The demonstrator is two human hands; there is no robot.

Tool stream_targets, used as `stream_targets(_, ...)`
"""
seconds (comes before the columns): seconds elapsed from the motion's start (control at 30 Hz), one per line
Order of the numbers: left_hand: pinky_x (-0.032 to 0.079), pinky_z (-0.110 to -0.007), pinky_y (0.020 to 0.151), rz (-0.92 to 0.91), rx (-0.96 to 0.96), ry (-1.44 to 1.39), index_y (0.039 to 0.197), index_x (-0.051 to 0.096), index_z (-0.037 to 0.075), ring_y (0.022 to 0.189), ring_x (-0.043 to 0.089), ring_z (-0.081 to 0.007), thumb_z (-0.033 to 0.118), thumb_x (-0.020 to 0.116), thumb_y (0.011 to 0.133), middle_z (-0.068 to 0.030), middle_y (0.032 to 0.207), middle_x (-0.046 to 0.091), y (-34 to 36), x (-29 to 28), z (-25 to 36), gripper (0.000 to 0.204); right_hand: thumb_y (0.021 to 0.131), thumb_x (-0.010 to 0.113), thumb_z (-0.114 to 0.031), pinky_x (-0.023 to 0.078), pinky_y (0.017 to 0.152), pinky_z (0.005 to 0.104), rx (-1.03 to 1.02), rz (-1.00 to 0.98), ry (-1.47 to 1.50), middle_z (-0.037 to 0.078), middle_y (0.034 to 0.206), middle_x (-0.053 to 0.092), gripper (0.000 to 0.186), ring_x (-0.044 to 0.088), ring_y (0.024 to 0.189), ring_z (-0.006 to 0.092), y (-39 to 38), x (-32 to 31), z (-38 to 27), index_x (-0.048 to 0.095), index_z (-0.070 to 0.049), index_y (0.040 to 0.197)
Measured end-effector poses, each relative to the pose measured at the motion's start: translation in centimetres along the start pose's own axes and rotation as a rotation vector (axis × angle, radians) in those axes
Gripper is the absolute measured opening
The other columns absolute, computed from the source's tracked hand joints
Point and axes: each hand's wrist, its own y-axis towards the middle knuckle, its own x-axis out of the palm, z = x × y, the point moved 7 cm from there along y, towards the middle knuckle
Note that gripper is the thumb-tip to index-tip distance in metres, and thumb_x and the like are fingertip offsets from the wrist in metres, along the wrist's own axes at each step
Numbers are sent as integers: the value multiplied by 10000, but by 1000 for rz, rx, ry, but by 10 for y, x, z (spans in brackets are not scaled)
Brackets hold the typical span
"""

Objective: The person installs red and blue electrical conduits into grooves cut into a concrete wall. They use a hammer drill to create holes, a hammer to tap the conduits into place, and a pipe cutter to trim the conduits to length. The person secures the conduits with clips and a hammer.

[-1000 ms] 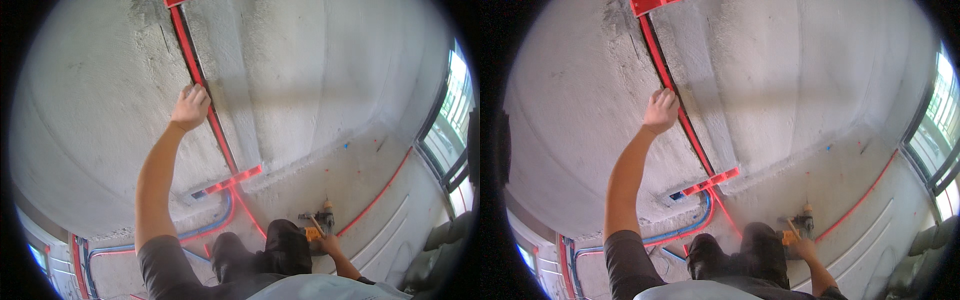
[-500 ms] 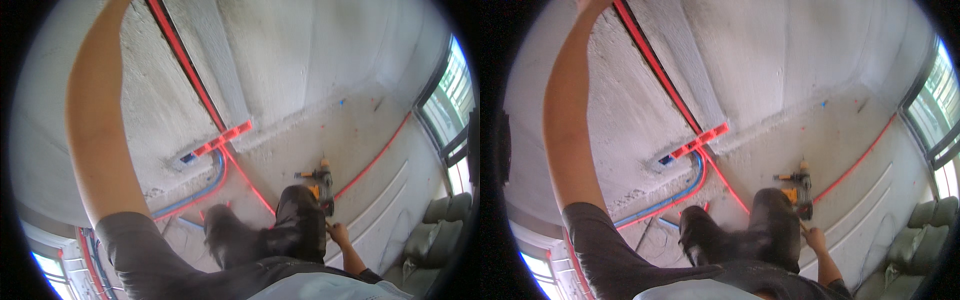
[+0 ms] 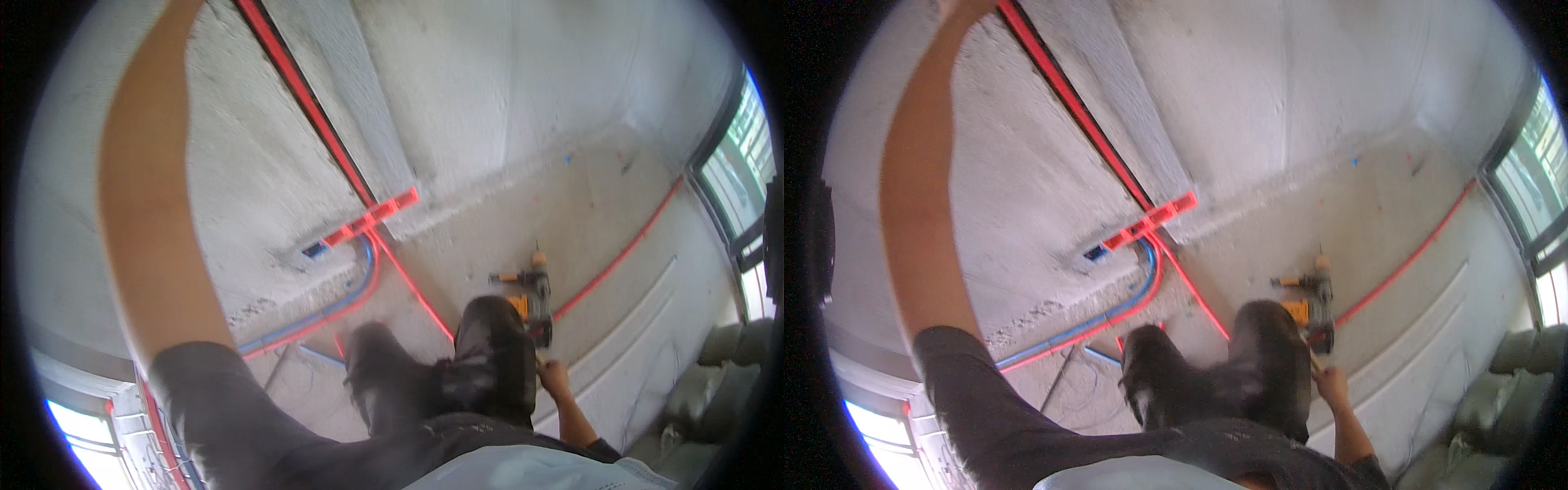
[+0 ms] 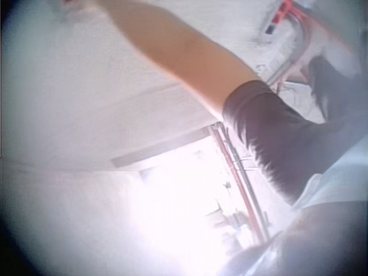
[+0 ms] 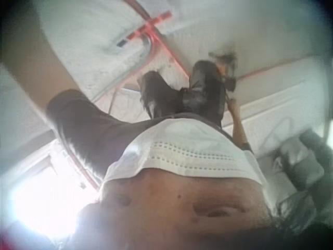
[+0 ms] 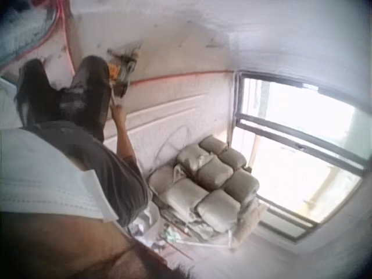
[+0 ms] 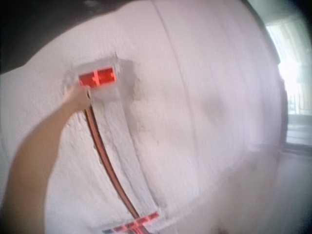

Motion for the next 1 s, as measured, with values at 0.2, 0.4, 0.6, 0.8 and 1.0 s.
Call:
stream_targets(0.2, 353, -614, 1107, 312, -6, 162, 1468, 535, 176, 1430, 440, -266, 176, 586, 912, -90, 1519, 529, -48, 19, 0, 558, 923, 634, -513, 521, 769, 581, -177, 2, -34, 335, 877, 682, 596, 681, 881, 514, 1, 18, -17, 727, 71, 848)
stream_targets(0.4, 453, -560, 970, -249, 382, -341, 1219, 649, 54, 1064, 655, -334, 146, 614, 916, -169, 1136, 683, -279, 104, 114, 318, 915, 645, -391, 520, 768, 582, -91, -7, -55, 329, 838, 678, 469, 690, 844, 504, 10, 18, -2, 722, 62, 820)
stream_targets(0.6, 506, -425, 1030, -1190, -57, -1263, 1208, 735, 64, 1116, 690, -313, 413, 730, 931, -120, 1200, 744, -681, 206, 122, 446, 892, 646, -285, 521, 779, 577, -283, -79, -11, 322, 861, 677, 346, 684, 866, 501, 26, 47, -19, 715, 48, 829)
stream_targets(0.8, 535, -365, 904, -1110, -1585, -1948, 1128, 715, 0, 1011, 687, -251, 236, 635, 988, -73, 1065, 745, -881, 153, 98, 286, 929, 592, -228, 517, 775, 563, -94, -137, 66, 321, 911, 676, 312, 665, 876, 496, 53, 59, 51, 676, 71, 911)
stream_targets(1.0, 543, -426, 884, -1546, -741, -973, 1174, 686, 12, 987, 699, -311, 204, 623, 965, -102, 1155, 729, -1105, 121, 58, 291, 923, 658, -246, 566, 697, 504, -609, -336, -490, 282, 895, 711, 321, 716, 822, 411, 52, 106, 30, 690, 72, 958)
